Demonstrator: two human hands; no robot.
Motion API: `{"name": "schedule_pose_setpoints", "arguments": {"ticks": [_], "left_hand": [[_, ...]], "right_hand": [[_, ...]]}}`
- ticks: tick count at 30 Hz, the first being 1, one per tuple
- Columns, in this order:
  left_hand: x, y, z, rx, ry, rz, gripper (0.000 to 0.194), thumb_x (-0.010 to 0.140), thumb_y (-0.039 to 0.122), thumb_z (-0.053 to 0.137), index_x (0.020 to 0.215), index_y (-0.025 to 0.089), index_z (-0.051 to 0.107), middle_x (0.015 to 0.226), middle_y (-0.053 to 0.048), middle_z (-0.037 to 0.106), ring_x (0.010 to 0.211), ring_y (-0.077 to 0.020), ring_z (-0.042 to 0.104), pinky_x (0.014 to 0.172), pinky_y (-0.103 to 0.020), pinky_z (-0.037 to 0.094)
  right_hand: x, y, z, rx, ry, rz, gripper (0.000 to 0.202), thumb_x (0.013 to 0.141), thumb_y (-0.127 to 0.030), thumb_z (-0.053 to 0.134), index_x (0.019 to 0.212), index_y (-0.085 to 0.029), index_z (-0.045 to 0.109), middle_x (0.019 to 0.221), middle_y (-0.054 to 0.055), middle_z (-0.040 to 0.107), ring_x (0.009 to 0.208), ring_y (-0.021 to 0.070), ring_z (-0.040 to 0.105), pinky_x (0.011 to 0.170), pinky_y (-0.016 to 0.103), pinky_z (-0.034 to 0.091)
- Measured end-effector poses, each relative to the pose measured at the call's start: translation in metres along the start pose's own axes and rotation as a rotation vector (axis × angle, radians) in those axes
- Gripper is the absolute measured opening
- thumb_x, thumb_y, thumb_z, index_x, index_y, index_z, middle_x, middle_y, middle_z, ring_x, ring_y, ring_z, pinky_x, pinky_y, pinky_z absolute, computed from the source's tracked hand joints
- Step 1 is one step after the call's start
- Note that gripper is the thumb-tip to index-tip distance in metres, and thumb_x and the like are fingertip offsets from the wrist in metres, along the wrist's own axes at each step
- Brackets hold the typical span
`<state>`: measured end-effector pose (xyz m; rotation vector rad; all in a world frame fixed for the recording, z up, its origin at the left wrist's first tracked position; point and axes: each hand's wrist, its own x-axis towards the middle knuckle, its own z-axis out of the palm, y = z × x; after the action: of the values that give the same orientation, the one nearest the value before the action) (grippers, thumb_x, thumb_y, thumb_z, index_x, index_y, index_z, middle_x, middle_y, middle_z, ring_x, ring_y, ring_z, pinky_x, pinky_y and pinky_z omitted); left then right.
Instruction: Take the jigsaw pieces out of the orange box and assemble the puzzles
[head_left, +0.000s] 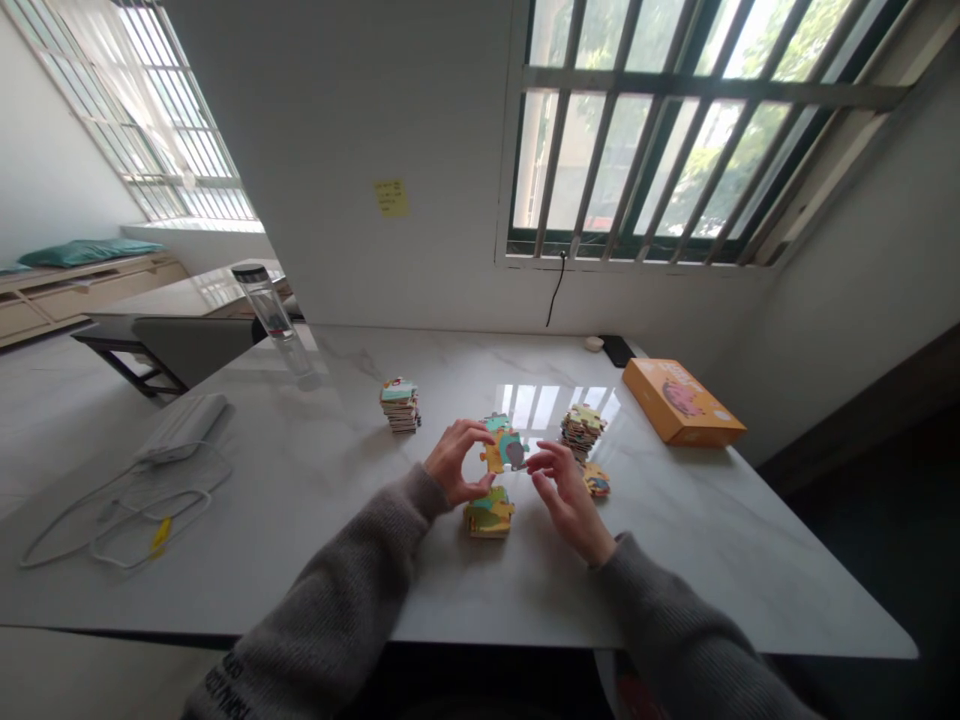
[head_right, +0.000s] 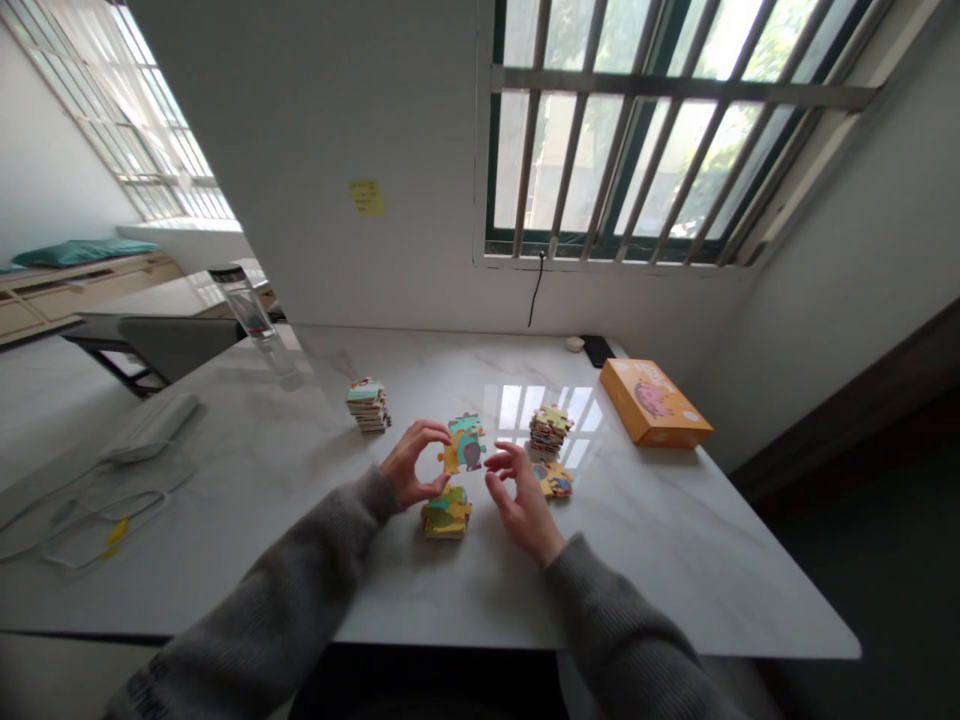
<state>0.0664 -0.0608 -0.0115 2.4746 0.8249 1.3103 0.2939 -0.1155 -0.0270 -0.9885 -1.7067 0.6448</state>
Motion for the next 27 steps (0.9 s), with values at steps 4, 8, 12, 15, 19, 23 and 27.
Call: {"name": "schedule_pose_setpoints", "arguments": {"ticks": [4,8,12,15,19,23,27], "left_hand": [[0.000,0.010,0.002,0.005,-0.082,0.019,0.046,0.066,0.018,0.070,0.109,0.022,0.055,0.110,-0.009,0.061,0.103,-0.0267,0.058,0.093,-0.043,0.049],[0.000,0.009,0.003,-0.029,-0.122,0.010,0.041,0.065,0.018,0.071,0.102,0.022,0.055,0.107,-0.009,0.060,0.102,-0.0267,0.058,0.093,-0.042,0.049],[-0.001,0.006,0.005,-0.079,-0.122,0.023,0.037,0.064,0.019,0.072,0.095,0.021,0.053,0.106,-0.009,0.059,0.100,-0.0261,0.058,0.091,-0.042,0.050],[-0.001,0.005,0.007,-0.116,-0.101,0.075,0.039,0.065,0.021,0.074,0.098,0.021,0.053,0.105,-0.008,0.058,0.100,-0.0257,0.058,0.090,-0.042,0.050],[-0.001,0.004,0.003,-0.180,-0.117,0.049,0.052,0.077,0.032,0.070,0.123,0.020,0.051,0.119,-0.013,0.054,0.103,-0.0256,0.056,0.089,-0.042,0.051],[-0.003,-0.003,0.000,-0.177,-0.123,-0.029,0.051,0.084,0.033,0.059,0.132,0.021,0.047,0.131,-0.015,0.047,0.098,-0.0230,0.057,0.085,-0.040,0.051],[-0.008,-0.013,0.005,-0.129,-0.116,-0.049,0.046,0.086,0.029,0.058,0.130,0.021,0.048,0.128,-0.013,0.047,0.092,-0.0200,0.057,0.084,-0.039,0.052]], "right_hand": [[0.001,-0.005,-0.006,-0.099,-0.040,-0.089,0.040,0.092,-0.030,0.059,0.131,-0.026,0.049,0.139,0.013,0.048,0.127,0.0281,0.049,0.089,0.042,0.054],[0.003,-0.006,-0.013,-0.240,-0.124,-0.175,0.028,0.091,-0.024,0.061,0.119,-0.027,0.058,0.136,0.010,0.054,0.128,0.0278,0.048,0.103,0.048,0.045],[0.004,-0.001,-0.015,-0.287,-0.150,-0.218,0.024,0.089,-0.022,0.063,0.113,-0.026,0.060,0.132,0.010,0.058,0.124,0.0275,0.051,0.104,0.048,0.044],[0.006,0.001,-0.015,-0.289,-0.169,-0.229,0.028,0.088,-0.020,0.064,0.115,-0.025,0.060,0.131,0.010,0.059,0.123,0.0268,0.052,0.103,0.047,0.046],[0.008,0.005,-0.028,-0.301,-0.163,-0.214,0.035,0.086,-0.019,0.064,0.120,-0.026,0.057,0.129,0.009,0.060,0.123,0.0268,0.052,0.105,0.049,0.045],[0.004,0.018,-0.061,-0.331,-0.142,-0.153,0.032,0.085,-0.020,0.065,0.116,-0.026,0.059,0.127,0.009,0.062,0.122,0.0278,0.053,0.105,0.050,0.045],[-0.007,0.037,-0.104,-0.378,-0.197,-0.041,0.025,0.088,-0.033,0.065,0.111,-0.026,0.062,0.127,0.009,0.064,0.120,0.0281,0.055,0.103,0.050,0.047]]}}
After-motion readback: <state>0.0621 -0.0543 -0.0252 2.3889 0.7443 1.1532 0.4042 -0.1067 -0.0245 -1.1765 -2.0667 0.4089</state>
